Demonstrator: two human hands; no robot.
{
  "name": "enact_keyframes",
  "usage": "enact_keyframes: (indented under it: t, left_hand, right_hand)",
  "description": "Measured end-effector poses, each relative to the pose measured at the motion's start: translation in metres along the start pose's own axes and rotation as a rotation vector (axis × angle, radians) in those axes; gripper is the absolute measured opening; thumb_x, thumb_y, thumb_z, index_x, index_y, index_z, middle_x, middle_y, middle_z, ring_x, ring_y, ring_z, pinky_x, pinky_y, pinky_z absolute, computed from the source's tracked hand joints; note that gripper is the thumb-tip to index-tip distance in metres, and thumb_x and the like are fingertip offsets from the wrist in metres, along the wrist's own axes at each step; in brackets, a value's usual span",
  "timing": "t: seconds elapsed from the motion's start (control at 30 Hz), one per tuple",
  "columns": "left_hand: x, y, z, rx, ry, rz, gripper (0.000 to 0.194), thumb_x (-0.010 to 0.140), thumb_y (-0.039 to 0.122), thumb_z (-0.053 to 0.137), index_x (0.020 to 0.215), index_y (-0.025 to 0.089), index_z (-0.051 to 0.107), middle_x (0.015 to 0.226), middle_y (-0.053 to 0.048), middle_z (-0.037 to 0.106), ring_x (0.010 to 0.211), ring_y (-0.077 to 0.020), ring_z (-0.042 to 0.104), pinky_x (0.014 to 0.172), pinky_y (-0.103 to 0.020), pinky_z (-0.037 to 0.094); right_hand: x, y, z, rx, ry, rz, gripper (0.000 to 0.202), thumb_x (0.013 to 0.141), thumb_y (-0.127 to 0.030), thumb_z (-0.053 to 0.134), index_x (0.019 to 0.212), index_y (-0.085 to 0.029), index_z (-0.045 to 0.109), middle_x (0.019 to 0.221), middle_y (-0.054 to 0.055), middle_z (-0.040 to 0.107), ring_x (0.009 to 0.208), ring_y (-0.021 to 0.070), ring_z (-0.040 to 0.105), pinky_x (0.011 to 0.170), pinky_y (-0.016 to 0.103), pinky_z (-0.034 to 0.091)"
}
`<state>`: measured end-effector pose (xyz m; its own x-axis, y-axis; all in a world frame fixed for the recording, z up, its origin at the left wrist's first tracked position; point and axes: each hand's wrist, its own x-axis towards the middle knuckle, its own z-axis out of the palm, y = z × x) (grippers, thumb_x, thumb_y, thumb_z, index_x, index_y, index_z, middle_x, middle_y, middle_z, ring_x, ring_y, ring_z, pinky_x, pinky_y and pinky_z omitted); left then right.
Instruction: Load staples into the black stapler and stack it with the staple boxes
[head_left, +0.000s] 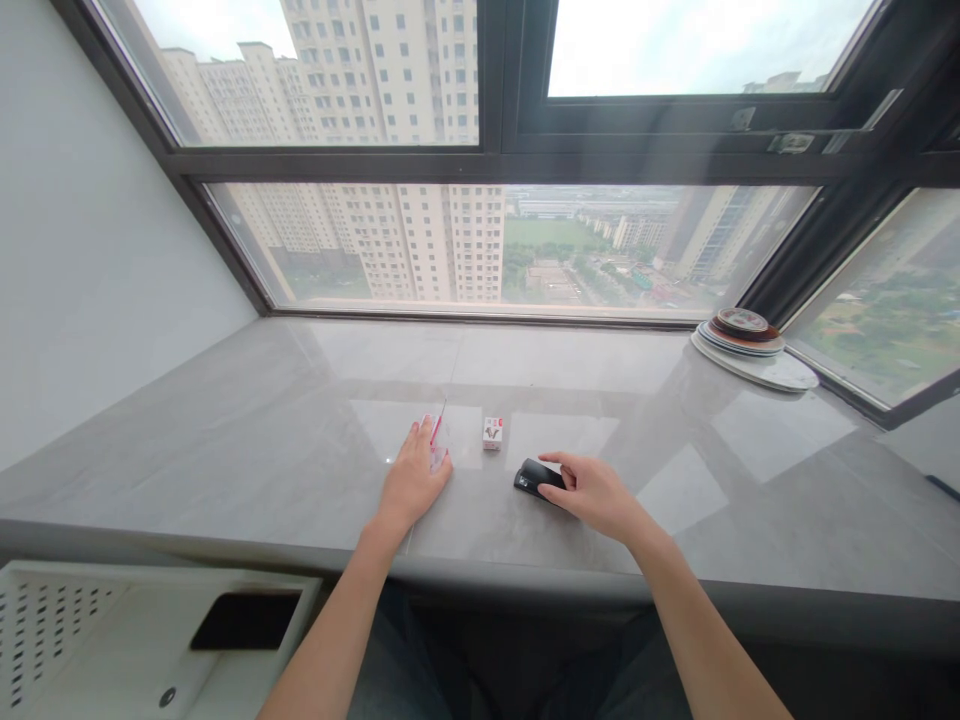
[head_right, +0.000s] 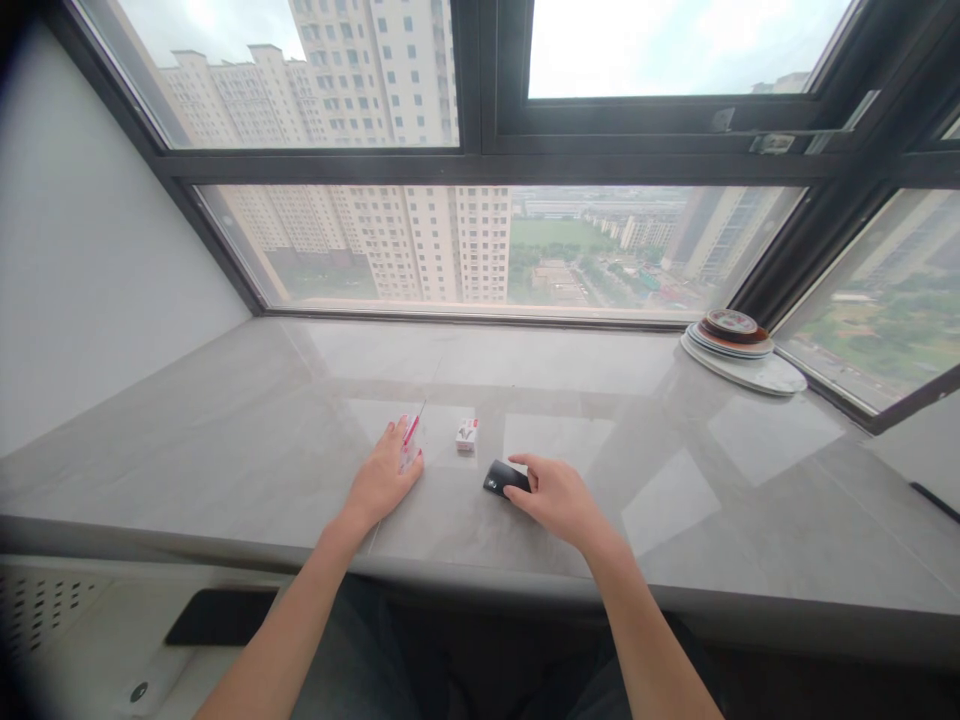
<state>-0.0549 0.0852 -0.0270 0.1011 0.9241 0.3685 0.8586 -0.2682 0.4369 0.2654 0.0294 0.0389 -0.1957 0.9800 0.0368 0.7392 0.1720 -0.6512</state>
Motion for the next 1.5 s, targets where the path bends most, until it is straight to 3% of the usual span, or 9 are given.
enact_keyframes:
  t: [0.1,0.2,0.37,0.53,0.7,0.9,1.07,1.23,1.5]
  left_hand:
    - [0.002,0.02,0.014,0.024,-0.007,0.051,0.073,0.099,0.037,0.047,0.163,0.02,0.015,0.166,-0.013,0.029,0.155,-0.0301,0.026,0.124,-0.049,0.029]
    - [-0.001,0.049,0.027,0.061,0.002,0.084,0.073,0.102,0.041,0.045,0.164,0.02,0.013,0.165,-0.017,0.03,0.155,-0.0327,0.023,0.123,-0.054,0.027]
    - [-0.008,0.092,0.041,0.079,0.055,0.117,0.062,0.105,0.04,0.04,0.162,0.027,0.022,0.161,-0.017,0.035,0.153,-0.0359,0.025,0.119,-0.063,0.029]
    - [-0.017,0.104,0.041,0.067,0.092,0.113,0.048,0.106,0.032,0.036,0.154,0.025,0.038,0.153,-0.017,0.043,0.149,-0.0334,0.034,0.118,-0.06,0.033]
    - [-0.03,0.085,0.024,0.089,0.071,0.083,0.044,0.106,0.027,0.036,0.149,0.025,0.042,0.149,-0.016,0.046,0.147,-0.0305,0.038,0.116,-0.056,0.037]
    - [-0.033,0.023,-0.006,0.065,0.055,0.034,0.045,0.107,0.028,0.033,0.151,0.028,0.041,0.161,-0.011,0.036,0.152,-0.0283,0.03,0.119,-0.054,0.035]
    - [-0.023,-0.018,-0.026,0.023,0.055,0.036,0.046,0.107,0.029,0.029,0.151,0.028,0.042,0.162,-0.005,0.039,0.155,-0.0239,0.026,0.124,-0.052,0.032]
    - [-0.012,-0.036,-0.036,0.005,0.047,0.05,0.046,0.107,0.029,0.025,0.148,0.026,0.047,0.16,-0.004,0.043,0.153,-0.0209,0.031,0.124,-0.048,0.031]
    - [-0.007,-0.045,-0.036,0.008,0.071,0.07,0.046,0.105,0.025,0.027,0.145,0.025,0.05,0.155,-0.005,0.049,0.15,-0.0223,0.036,0.123,-0.048,0.032]
  right_hand:
    - [-0.002,-0.001,0.001,0.018,-0.026,0.06,0.036,0.088,-0.053,0.063,0.099,-0.023,0.079,0.056,-0.003,0.05,0.054,0.0145,0.047,0.053,0.027,0.027]
    - [-0.002,-0.001,0.009,0.075,0.01,0.155,0.048,0.09,-0.064,0.057,0.086,-0.022,0.079,0.053,-0.001,0.051,0.052,0.0152,0.047,0.053,0.028,0.029]
    - [0.0,0.001,0.031,0.211,0.118,0.201,0.058,0.094,-0.069,0.046,0.099,-0.021,0.077,0.054,-0.001,0.053,0.054,0.0168,0.05,0.054,0.027,0.034]
    - [0.006,-0.012,0.054,0.358,0.095,0.128,0.052,0.1,-0.057,0.04,0.125,-0.021,0.068,0.062,0.001,0.061,0.061,0.0204,0.057,0.059,0.029,0.042]
    - [0.019,-0.041,0.084,0.425,0.087,0.002,0.044,0.104,-0.048,0.037,0.127,-0.023,0.065,0.069,0.002,0.063,0.065,0.0202,0.059,0.064,0.03,0.044]
    - [0.044,-0.076,0.122,0.54,-0.09,-0.066,0.04,0.105,-0.043,0.04,0.14,-0.028,0.054,0.073,0.0,0.063,0.063,0.019,0.058,0.066,0.031,0.045]
    - [0.067,-0.107,0.143,0.53,-0.121,-0.044,0.035,0.105,-0.041,0.041,0.132,-0.028,0.059,0.078,0.001,0.065,0.071,0.0204,0.061,0.071,0.032,0.045]
    - [0.079,-0.123,0.153,0.505,-0.118,-0.037,0.032,0.105,-0.042,0.04,0.123,-0.027,0.063,0.079,0.002,0.066,0.073,0.0218,0.062,0.071,0.033,0.044]
    - [0.09,-0.12,0.161,0.519,-0.125,-0.077,0.033,0.105,-0.045,0.04,0.125,-0.029,0.062,0.077,0.001,0.066,0.072,0.021,0.062,0.069,0.031,0.043]
